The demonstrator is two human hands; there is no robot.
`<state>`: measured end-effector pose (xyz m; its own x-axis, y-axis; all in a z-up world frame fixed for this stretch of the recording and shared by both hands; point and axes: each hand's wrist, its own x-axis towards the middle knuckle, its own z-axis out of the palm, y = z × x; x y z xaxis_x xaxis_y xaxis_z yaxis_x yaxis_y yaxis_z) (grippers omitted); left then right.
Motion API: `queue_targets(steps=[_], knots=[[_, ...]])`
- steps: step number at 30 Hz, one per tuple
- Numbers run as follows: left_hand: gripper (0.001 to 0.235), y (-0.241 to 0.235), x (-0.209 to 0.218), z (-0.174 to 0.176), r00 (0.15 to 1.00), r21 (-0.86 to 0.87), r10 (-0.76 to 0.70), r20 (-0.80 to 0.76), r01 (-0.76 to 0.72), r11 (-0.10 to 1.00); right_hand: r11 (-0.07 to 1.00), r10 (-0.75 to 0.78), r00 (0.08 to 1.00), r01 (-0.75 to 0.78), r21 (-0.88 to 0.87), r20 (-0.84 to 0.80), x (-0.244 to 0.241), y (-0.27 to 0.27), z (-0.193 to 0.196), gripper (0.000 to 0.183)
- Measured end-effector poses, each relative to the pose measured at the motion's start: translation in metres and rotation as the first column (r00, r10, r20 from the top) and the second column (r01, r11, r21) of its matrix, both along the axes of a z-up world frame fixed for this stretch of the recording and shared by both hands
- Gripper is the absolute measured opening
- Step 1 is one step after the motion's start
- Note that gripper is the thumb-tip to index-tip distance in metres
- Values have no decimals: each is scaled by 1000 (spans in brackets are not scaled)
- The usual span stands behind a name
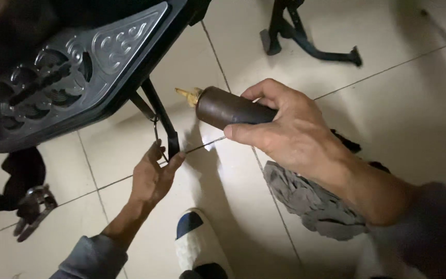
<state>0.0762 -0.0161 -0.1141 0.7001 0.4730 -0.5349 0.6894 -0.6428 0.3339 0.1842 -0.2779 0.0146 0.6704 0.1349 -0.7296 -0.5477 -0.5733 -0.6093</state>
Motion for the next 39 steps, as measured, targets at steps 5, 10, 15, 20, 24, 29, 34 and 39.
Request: queue_targets(steps=[5,10,15,20,24,29,34,39], knots=[[79,-8,8,-13,999,21,44,-26,-43,999,973,-87,996,83,214,8,11,-4,-32,48],[54,-27,36,-3,986,-18,162,-48,-163,986,979,-110,993,116,168,-43,27,-1,-47,64],[59,-16,32,-28,964,-155,237,123,-217,964,952,-178,974,135,275,138,33,-4,-68,57],[44,-4,26,-59,884,-376,411,224,-311,873,921,-234,915,100,375,328,38,-1,-80,49],[45,-15,33,-47,894,-297,415,167,-356,886,938,-224,938,135,318,265,41,3,-76,43],[54,-22,36,-33,900,-180,412,143,-385,905,948,-231,962,188,258,147,44,5,-75,43],[76,-27,17,-16,775,333,-328,540,161,929,957,-220,962,181,227,163,38,-7,-87,44],[97,-21,32,3,696,574,-566,443,265,775,945,-260,963,237,227,75,32,-10,-93,46]])
